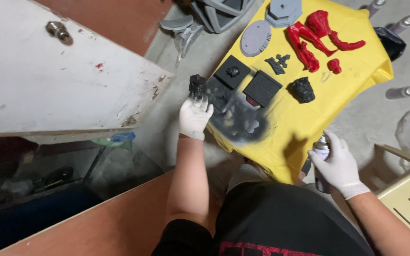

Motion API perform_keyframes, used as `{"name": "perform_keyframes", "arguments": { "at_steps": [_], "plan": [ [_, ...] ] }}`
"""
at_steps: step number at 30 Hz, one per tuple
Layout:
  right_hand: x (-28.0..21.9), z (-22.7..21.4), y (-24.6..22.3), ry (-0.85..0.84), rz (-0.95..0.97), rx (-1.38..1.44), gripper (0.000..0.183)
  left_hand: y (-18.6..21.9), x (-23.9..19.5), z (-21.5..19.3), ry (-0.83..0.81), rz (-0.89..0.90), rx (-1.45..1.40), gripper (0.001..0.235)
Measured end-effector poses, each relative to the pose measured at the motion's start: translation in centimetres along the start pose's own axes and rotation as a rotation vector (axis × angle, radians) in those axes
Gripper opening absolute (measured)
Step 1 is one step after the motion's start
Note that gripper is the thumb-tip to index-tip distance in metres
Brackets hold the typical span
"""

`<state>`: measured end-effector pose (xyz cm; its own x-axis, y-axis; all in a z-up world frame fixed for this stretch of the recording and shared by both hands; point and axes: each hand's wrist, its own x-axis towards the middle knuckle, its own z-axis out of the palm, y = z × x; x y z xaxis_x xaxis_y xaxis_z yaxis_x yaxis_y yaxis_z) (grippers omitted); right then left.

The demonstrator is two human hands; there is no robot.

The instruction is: A person is spray painting various 3D printed parts on a table covered with a yellow cloth.

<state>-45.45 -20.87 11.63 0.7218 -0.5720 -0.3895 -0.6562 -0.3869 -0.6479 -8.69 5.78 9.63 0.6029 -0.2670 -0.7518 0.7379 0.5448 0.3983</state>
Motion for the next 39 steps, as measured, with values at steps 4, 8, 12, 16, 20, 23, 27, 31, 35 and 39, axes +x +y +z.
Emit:
{"name": "perform_keyframes", "arguments": {
  "at_steps": [4, 8, 12, 16, 20, 23, 27, 31, 35, 39],
  "plan": [
    [-0.4, -1.4, -0.8, -0.048, 0.085, 0.014, 0.080, -1.4, -3.1, 3.3, 0.168, 0.029, -0.058, 0.018],
    [-0.4, -1.9, 0.5, -0.059, 0.080, 0.008, 0.082, -4.5, -2.0, 1.5, 0.210, 0.263, 0.028, 0.031],
    [-0.5, -2.9, 1.8, -0.041, 0.011, 0.005, 0.081, -6.3, -7.3, 5.9, 0.392, 0.525, 0.123, 0.038],
    [-0.8, -4.5, 2.9, -0.056, 0.029, -0.054, 0.081, -8.2, -7.3, 5.6, 0.342, 0.764, 0.179, 0.018],
    [-1.0, -5.9, 5.0, -0.050, 0.015, -0.068, 0.081, -9.8, -5.9, 3.0, 0.329, 0.988, 0.431, 0.011],
    [-0.7, -6.5, 6.8, -0.041, 0.048, -0.068, 0.080, -10.8, -6.3, 1.6, 0.366, 1.193, 0.833, 0.011],
    [-0.4, -7.0, 10.8, -0.004, 0.007, -0.074, 0.082, -12.2, -10.4, 3.3, 0.443, 1.309, 1.166, 0.010],
    [-0.9, -8.1, 11.9, -0.020, 0.105, -0.078, 0.083, -13.0, -11.8, 4.1, 0.504, 1.244, 1.251, 0.011],
    [-1.0, -8.2, 12.9, -0.003, 0.102, -0.077, 0.082, -13.5, -12.9, 5.2, 0.543, 1.262, 1.320, 0.012],
    [-0.8, -8.2, 12.6, -0.005, 0.102, -0.079, 0.083, -13.8, -13.5, 5.7, 0.547, 1.318, 1.382, 0.014]
  ]
}}
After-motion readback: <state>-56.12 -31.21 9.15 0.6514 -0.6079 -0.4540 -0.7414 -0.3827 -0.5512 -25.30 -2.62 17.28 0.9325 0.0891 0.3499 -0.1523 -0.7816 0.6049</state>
